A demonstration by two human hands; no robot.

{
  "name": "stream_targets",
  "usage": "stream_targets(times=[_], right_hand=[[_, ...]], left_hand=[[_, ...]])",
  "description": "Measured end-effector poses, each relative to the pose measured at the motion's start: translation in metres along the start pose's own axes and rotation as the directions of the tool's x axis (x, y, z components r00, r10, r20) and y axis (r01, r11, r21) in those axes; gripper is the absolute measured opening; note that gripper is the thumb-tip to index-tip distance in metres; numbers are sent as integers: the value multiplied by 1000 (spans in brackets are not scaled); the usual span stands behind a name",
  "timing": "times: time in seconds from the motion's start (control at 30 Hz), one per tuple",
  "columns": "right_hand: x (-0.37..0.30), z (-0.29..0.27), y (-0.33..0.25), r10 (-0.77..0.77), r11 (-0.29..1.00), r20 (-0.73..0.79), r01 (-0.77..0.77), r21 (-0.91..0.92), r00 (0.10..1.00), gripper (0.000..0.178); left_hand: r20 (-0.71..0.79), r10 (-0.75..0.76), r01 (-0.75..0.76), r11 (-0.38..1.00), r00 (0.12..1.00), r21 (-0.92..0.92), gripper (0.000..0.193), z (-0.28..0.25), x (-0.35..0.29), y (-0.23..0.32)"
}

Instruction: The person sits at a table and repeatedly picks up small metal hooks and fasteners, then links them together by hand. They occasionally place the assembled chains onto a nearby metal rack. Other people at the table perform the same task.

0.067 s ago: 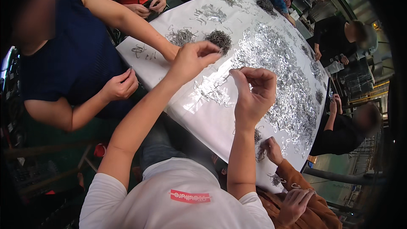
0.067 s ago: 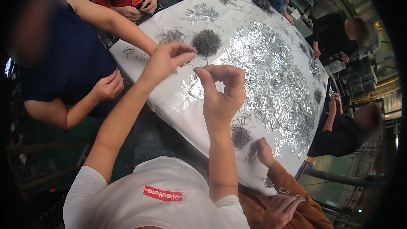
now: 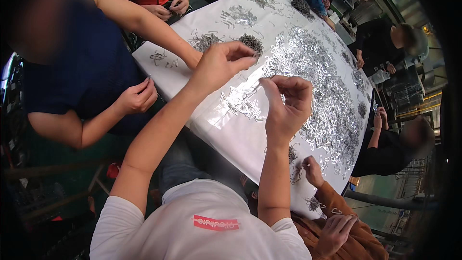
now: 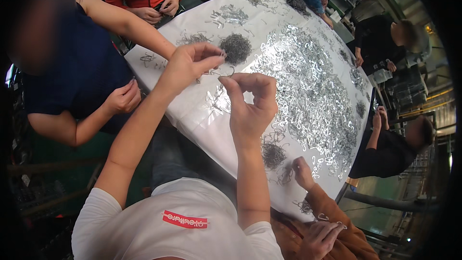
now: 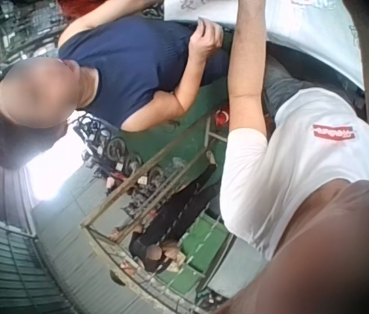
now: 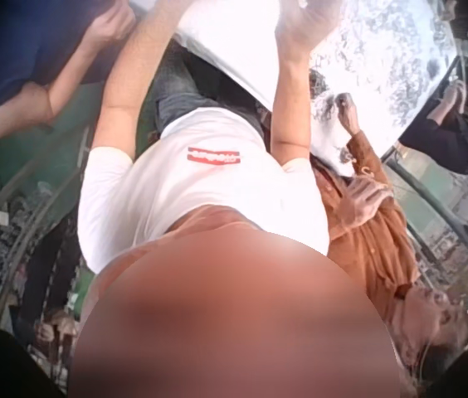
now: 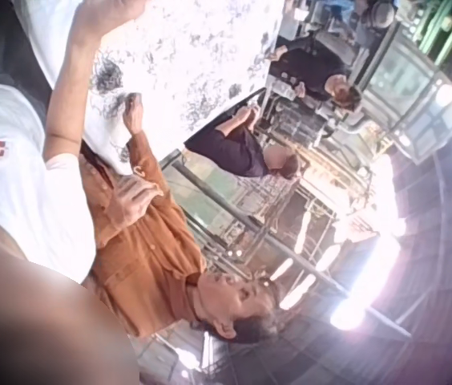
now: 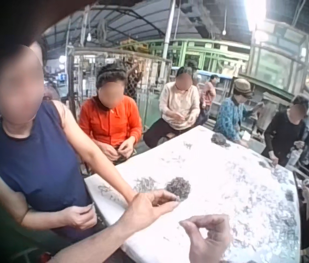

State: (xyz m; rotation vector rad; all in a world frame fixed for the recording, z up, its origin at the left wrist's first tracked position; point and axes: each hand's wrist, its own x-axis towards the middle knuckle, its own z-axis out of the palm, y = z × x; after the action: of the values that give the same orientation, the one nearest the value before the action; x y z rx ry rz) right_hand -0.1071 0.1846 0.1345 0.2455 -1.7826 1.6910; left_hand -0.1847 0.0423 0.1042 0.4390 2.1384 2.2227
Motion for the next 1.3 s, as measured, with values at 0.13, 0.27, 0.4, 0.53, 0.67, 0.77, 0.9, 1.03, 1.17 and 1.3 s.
stream_targets(times=[0.13, 0.27, 0.4, 0.53, 0.67, 0.77, 0.9, 1.03, 1.17, 1.3], right_hand=[[0, 8, -1, -38, 997, 28, 40, -68, 999, 28], [3, 12, 2, -96, 991, 35, 99, -86, 995, 28], [6, 14, 7, -167, 971, 64, 175, -164, 984, 27], [6, 18, 6, -258, 905, 98, 276, -322, 961, 25], [9, 24, 8, -371, 823, 115, 383, -419, 922, 22], [10, 28, 9, -366, 821, 132, 386, -419, 921, 21], [8, 31, 12, -414, 791, 160, 441, -425, 896, 25], [3, 21, 33, -264, 918, 139, 293, -266, 955, 39], [6, 10, 108, 79, 932, 88, -43, -359, 993, 15], [-11, 16, 201, 358, 776, 335, -78, -626, 872, 15]], left_hand=[[43, 56, -56, 998, 998, 1, 19, 3, -9, 59], [67, 38, -40, 999, 997, 28, 18, 2, -17, 73], [14, 105, -105, 990, 994, 89, 17, 1, -20, 73], [-63, 139, -125, 974, 988, 189, 17, 1, -24, 76], [-108, 155, -127, 965, 982, 231, 16, 2, -25, 77], [-129, 250, -203, 933, 960, 298, 15, -1, -25, 75], [-150, 353, -302, 911, 924, 282, 12, -3, -27, 71], [-186, 425, -379, 894, 886, 240, 10, -8, -35, 70], [-208, 411, -383, 909, 887, 162, 11, -19, -49, 75], [-194, 432, -388, 894, 881, 226, 14, -31, -68, 82]])
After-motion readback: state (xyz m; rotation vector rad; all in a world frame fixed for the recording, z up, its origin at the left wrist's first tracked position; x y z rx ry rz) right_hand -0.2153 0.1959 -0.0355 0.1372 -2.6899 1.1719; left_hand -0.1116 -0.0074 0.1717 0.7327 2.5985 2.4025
